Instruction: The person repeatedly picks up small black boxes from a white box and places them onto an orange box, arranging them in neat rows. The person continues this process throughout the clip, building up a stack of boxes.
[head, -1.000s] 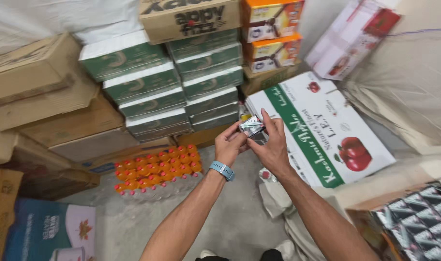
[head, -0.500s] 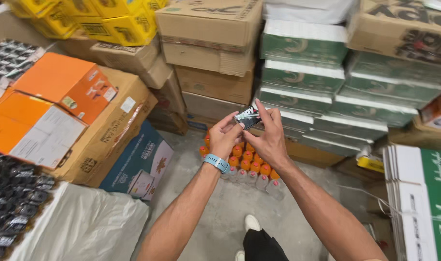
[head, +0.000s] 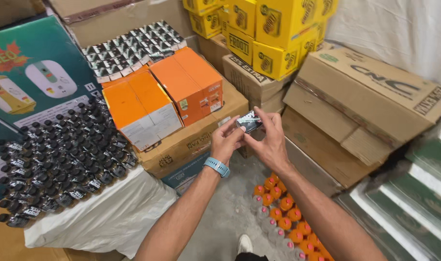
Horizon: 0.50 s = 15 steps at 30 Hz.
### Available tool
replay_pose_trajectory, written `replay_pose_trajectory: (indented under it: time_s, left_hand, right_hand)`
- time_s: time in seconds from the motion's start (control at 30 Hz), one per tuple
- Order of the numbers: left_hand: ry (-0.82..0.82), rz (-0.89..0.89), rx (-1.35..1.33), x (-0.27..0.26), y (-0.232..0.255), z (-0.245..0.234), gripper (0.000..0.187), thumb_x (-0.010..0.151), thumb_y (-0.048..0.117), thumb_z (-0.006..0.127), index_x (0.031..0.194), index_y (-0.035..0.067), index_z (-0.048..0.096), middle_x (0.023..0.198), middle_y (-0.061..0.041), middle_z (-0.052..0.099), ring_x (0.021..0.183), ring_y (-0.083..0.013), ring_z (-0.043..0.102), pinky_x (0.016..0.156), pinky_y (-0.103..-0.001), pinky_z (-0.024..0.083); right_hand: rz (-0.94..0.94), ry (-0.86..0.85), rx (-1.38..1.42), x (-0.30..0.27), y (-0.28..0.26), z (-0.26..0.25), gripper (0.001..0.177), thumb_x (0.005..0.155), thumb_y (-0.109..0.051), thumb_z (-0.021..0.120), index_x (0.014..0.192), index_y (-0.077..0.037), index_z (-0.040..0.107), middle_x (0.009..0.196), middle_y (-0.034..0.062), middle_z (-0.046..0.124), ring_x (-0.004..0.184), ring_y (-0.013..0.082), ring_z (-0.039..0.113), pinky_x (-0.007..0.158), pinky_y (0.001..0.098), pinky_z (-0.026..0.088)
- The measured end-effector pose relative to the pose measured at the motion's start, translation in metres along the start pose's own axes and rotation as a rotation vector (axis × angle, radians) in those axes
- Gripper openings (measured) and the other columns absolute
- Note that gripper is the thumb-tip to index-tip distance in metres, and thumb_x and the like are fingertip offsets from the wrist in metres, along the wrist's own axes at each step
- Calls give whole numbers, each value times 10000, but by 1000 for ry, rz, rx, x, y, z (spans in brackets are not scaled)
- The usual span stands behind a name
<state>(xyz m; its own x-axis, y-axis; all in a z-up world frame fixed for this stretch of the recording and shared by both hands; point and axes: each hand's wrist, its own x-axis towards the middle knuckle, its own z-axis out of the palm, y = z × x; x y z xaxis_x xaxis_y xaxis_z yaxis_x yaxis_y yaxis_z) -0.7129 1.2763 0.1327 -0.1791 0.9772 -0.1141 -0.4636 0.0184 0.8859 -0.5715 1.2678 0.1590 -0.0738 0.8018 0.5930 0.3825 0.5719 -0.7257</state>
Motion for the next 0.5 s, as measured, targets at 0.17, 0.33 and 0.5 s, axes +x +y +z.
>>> replay_pose_trajectory:
  time_s: [0.17,0.33,0.5]
  left_hand:
    - [113,74,3,58,47,-28,528,807,83,797,1321,104,677,1014,-171,684,778,-217,720,734,-391,663]
    - [185,136,-24,116,72,-63,511,828,64,772,1327,81,667,1012,-165,694,740,-198,708,729,-392,660]
    - [155,163,46,196,71,-112,507,852,46,738,1347,80,634,974,-198,717,659,-276,751,668,-433,677]
  right_hand:
    - [-30,-125,49,74,13,60,765,742,-157,881,1443,-131,575,1182,150,524,1049,308,606,860,394,578]
    - [-37,-221,117,130,18,116,835,772,-186,869,1512,-132,485,1350,193,478,1130,350,576,875,402,580]
    - [-103,-260,104,177,52,179,866,756,-193,856,1524,-122,461,1295,228,599,1180,436,593,917,513,521]
